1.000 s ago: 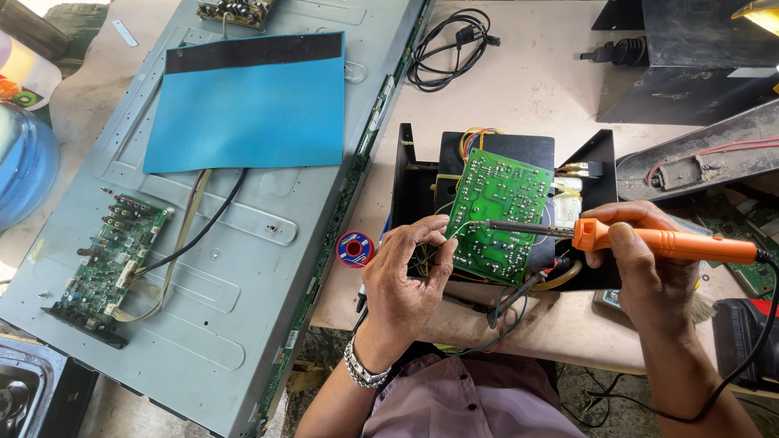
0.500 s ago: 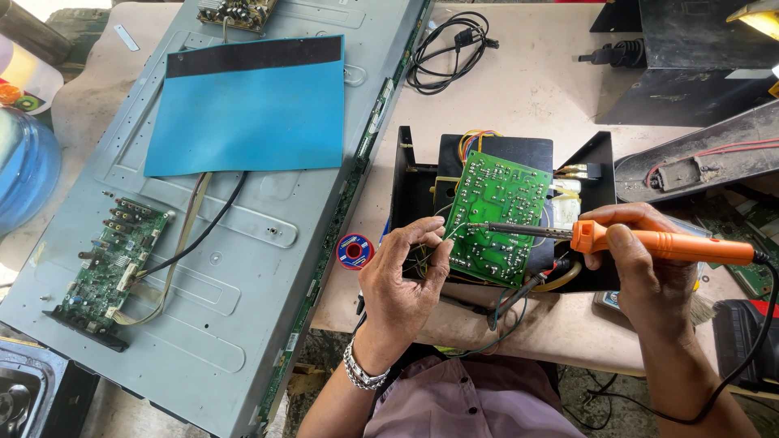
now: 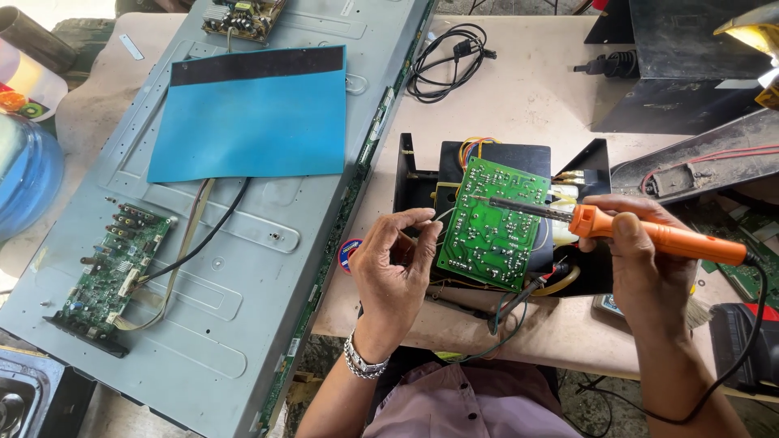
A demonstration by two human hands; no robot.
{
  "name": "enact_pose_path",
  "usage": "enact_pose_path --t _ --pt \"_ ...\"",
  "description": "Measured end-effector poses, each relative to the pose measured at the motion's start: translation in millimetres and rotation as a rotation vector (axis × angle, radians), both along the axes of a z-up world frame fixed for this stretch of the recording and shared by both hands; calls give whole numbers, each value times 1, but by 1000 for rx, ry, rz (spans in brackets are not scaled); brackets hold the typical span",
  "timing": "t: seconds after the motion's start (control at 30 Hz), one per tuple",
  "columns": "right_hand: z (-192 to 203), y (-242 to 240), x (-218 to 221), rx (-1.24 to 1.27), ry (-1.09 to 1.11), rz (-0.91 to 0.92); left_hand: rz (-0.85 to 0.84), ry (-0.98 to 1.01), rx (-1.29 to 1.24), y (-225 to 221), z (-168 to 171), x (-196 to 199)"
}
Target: Soldering components on a circuit board and testing the circuitry using a multimeter.
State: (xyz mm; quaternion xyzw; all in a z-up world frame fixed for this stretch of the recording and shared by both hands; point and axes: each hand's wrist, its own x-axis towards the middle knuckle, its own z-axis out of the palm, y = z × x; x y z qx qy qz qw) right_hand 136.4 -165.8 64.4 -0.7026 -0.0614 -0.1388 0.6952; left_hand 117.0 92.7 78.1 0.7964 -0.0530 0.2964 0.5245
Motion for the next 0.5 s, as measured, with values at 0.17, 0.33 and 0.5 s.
enact_pose_path --t 0.17,0.33,0.5 --pt "-6 0 0 64 12 -10 -33 -2 8 -3 -2 1" --pt "-5 1 0 76 41 -28 -19 -18 28 -5 -4 2" --pt "-6 2 1 34 59 -35 -31 -61 57 -6 -7 2"
